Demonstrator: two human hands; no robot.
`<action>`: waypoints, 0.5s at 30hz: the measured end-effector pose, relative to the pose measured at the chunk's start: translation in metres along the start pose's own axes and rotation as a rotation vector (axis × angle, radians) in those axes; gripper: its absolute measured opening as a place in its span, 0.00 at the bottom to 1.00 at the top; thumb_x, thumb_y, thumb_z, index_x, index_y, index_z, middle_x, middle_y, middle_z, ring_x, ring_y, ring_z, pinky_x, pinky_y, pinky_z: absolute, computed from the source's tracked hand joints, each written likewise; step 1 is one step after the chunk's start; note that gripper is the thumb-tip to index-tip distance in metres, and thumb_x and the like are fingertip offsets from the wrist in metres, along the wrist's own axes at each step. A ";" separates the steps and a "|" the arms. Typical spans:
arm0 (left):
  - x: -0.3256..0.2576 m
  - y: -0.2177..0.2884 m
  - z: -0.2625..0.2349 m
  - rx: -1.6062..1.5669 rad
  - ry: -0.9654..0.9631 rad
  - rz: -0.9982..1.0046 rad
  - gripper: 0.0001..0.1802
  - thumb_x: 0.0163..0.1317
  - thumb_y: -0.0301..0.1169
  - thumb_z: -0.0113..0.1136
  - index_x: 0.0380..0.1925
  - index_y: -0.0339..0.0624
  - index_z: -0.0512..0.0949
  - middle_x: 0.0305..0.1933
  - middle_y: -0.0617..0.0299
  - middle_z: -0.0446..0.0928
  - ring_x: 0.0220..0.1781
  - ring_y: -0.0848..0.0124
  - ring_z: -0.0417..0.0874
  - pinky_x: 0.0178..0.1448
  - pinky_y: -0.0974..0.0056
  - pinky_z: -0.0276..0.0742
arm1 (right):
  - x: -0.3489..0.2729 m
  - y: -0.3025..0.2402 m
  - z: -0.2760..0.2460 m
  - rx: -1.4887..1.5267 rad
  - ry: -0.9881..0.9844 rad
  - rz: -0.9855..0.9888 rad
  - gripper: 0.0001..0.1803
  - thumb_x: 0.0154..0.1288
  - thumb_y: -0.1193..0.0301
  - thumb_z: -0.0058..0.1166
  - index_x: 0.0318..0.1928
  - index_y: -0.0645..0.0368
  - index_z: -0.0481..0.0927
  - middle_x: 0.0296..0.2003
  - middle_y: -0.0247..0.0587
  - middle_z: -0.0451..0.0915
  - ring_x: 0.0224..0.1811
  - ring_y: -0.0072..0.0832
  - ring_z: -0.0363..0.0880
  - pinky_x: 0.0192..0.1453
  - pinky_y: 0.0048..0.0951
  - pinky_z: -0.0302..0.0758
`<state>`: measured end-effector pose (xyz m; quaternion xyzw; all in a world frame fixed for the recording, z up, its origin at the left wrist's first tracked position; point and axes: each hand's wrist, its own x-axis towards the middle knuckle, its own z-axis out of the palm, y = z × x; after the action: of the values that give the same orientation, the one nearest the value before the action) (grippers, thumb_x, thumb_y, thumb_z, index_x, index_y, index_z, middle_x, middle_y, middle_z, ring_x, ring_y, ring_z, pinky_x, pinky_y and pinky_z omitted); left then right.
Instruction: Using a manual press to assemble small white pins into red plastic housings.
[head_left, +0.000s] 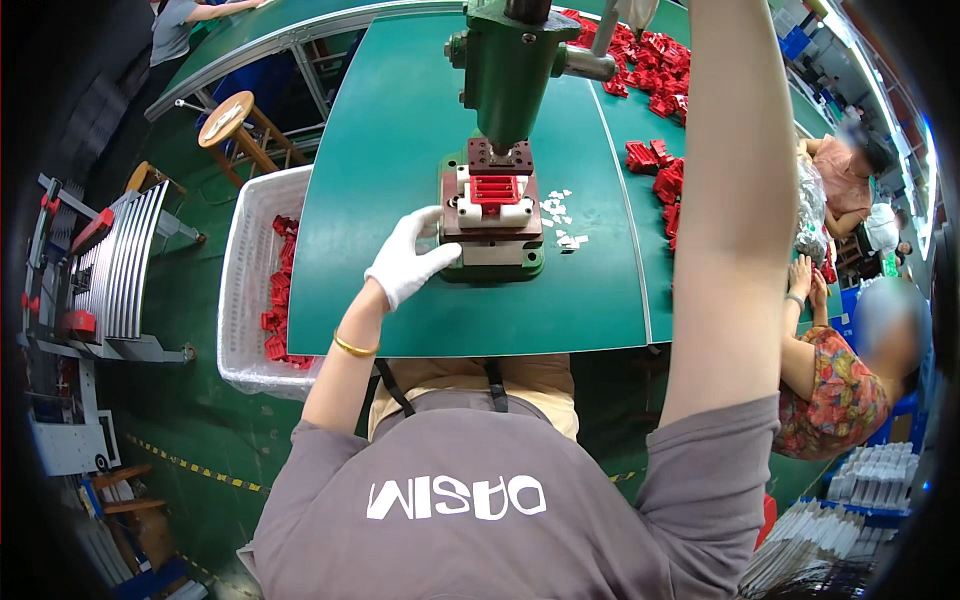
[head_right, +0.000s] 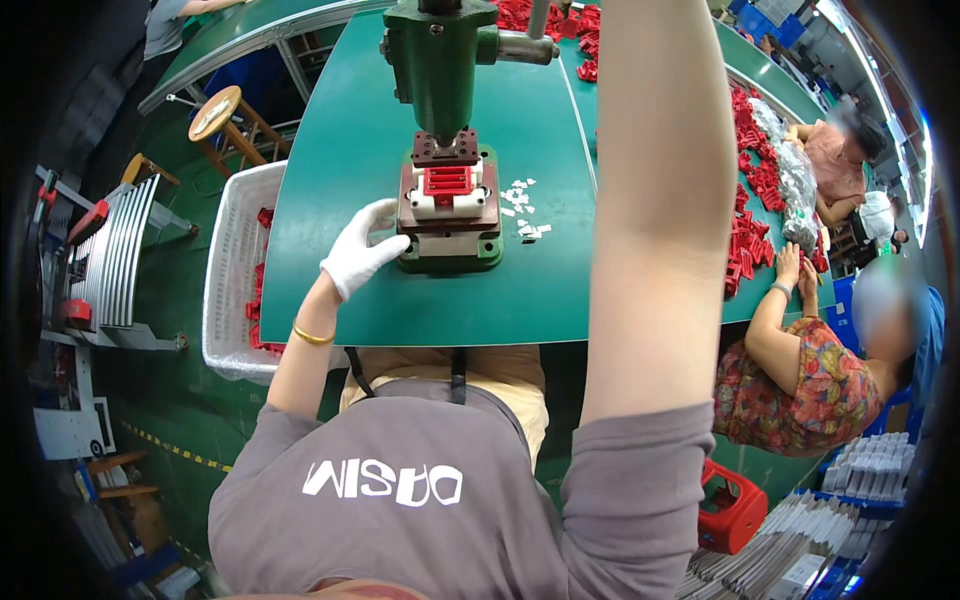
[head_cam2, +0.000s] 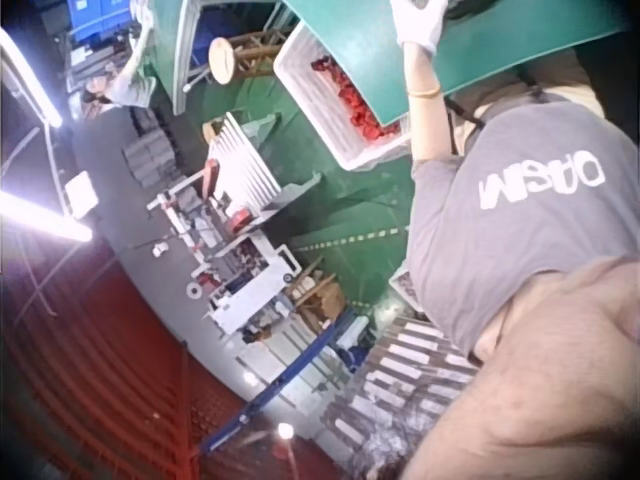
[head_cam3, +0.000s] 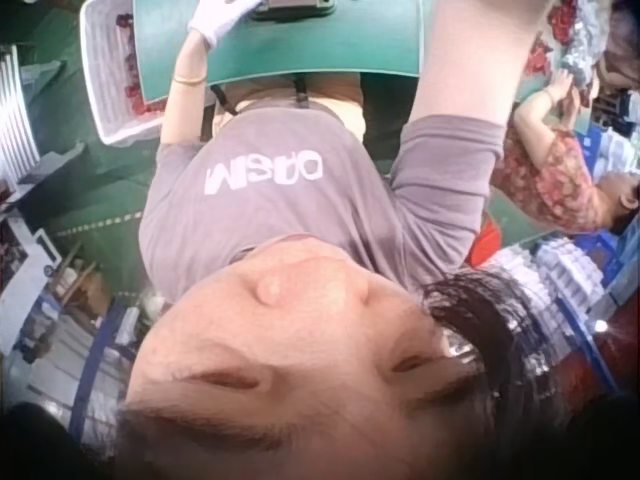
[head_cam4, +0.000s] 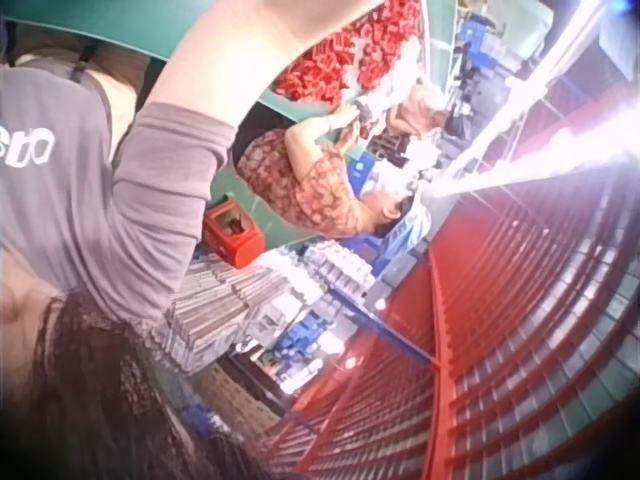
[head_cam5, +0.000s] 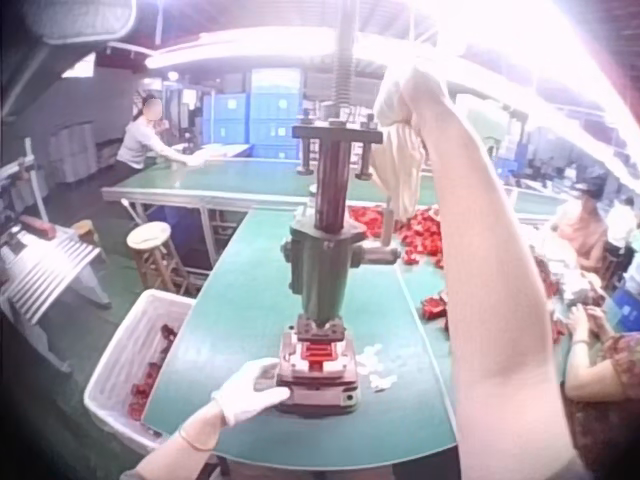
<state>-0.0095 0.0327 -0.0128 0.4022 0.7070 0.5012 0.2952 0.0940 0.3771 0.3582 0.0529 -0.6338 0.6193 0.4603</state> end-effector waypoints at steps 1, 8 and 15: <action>-0.005 -0.008 0.003 -0.051 -0.003 -0.008 0.38 0.58 0.39 0.67 0.65 0.35 0.64 0.63 0.48 0.69 0.65 0.60 0.72 0.66 0.59 0.70 | 0.000 -0.005 -0.005 0.059 -0.051 0.019 0.14 0.71 0.60 0.49 0.33 0.57 0.76 0.22 0.30 0.73 0.20 0.22 0.72 0.25 0.21 0.67; -0.030 -0.012 0.009 -0.236 0.011 -0.061 0.33 0.61 0.36 0.65 0.63 0.34 0.67 0.63 0.52 0.71 0.64 0.62 0.73 0.64 0.60 0.72 | -0.223 -0.011 0.082 -0.189 0.460 -0.601 0.17 0.70 0.60 0.39 0.43 0.60 0.76 0.36 0.44 0.77 0.34 0.34 0.75 0.46 0.40 0.75; -0.034 -0.009 0.018 -0.230 -0.009 -0.062 0.30 0.61 0.34 0.64 0.62 0.35 0.68 0.62 0.53 0.72 0.62 0.64 0.74 0.63 0.62 0.73 | -0.371 0.057 0.076 -0.492 0.314 -0.484 0.16 0.66 0.63 0.44 0.22 0.56 0.66 0.25 0.38 0.74 0.29 0.33 0.77 0.56 0.48 0.71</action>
<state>0.0200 0.0100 -0.0264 0.3457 0.6558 0.5676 0.3580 0.2297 0.1402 0.0900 -0.0065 -0.6546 0.3225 0.6837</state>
